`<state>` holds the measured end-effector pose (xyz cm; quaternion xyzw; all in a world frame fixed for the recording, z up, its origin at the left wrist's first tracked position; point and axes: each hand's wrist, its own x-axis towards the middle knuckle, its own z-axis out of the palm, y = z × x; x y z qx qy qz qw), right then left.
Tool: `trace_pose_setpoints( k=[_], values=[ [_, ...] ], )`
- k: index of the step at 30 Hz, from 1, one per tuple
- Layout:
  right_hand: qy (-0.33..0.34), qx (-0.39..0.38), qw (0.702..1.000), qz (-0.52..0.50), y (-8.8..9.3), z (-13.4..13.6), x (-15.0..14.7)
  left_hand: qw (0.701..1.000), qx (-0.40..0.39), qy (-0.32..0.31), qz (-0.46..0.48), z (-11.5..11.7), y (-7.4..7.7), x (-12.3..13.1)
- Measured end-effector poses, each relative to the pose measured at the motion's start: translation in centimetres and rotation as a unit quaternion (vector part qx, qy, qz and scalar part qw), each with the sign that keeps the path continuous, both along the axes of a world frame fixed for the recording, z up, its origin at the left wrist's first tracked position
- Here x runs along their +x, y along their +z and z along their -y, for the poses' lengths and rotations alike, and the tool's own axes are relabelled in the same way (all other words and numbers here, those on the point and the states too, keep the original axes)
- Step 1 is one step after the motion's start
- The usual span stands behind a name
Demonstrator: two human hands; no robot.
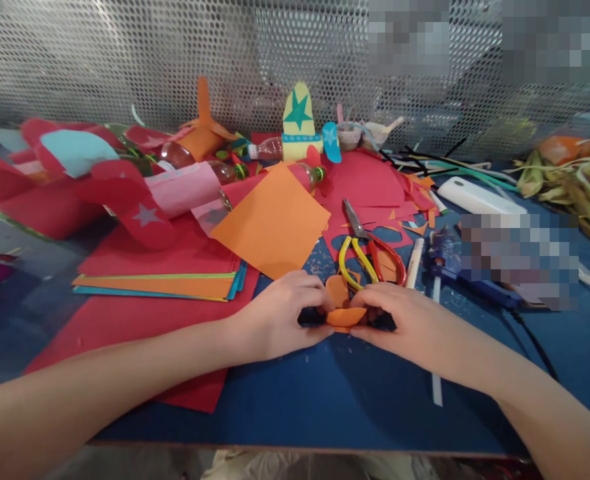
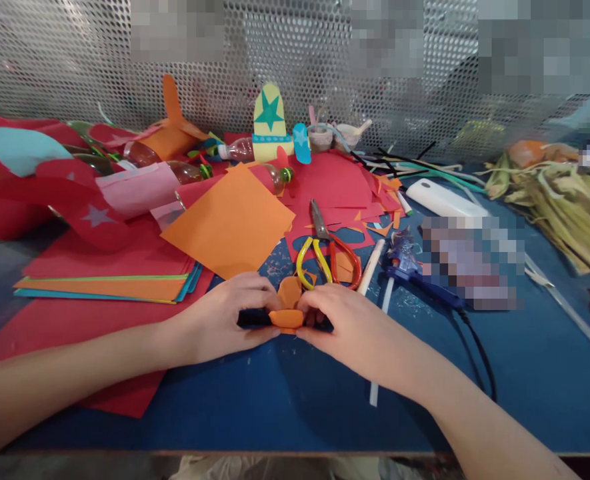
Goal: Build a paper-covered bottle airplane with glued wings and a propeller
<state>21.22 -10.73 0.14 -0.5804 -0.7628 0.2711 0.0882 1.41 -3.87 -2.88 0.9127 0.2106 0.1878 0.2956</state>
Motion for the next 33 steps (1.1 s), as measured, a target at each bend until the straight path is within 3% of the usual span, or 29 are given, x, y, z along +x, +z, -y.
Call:
trace_pose_setpoints(
  k=[5,9,16,19,22,26,29,33],
  values=[
    [-0.013,-0.017,0.999,-0.03,0.2,-0.1,-0.2,1.0,0.008,-0.003,0.009,0.2,0.0,-0.1],
    [-0.071,-0.028,0.992,-0.099,0.5,-0.4,0.1,1.0,0.005,0.011,0.018,0.2,0.1,-0.2],
    [-0.227,0.102,0.96,-0.125,0.7,-1.3,1.7,0.988,0.011,0.117,0.099,0.0,0.5,-0.2],
    [-0.252,0.137,0.948,-0.134,0.6,-1.5,2.3,0.974,0.028,0.16,0.156,0.0,1.1,-0.5],
    [-0.256,0.179,0.941,-0.133,0.2,-1.7,2.7,0.954,0.092,0.187,0.217,0.2,1.6,-0.8],
    [-0.27,0.241,0.929,-0.072,0.1,-1.9,3.2,0.958,0.145,0.14,0.202,0.1,1.5,-0.9],
    [-0.286,0.252,0.924,0.024,0.5,-2.2,3.8,0.978,0.131,0.09,0.138,-0.1,0.6,-0.6],
    [-0.324,0.219,0.906,0.165,1.3,-2.6,5.2,0.992,0.083,0.071,0.06,-0.4,-0.2,-0.2]
  ],
)
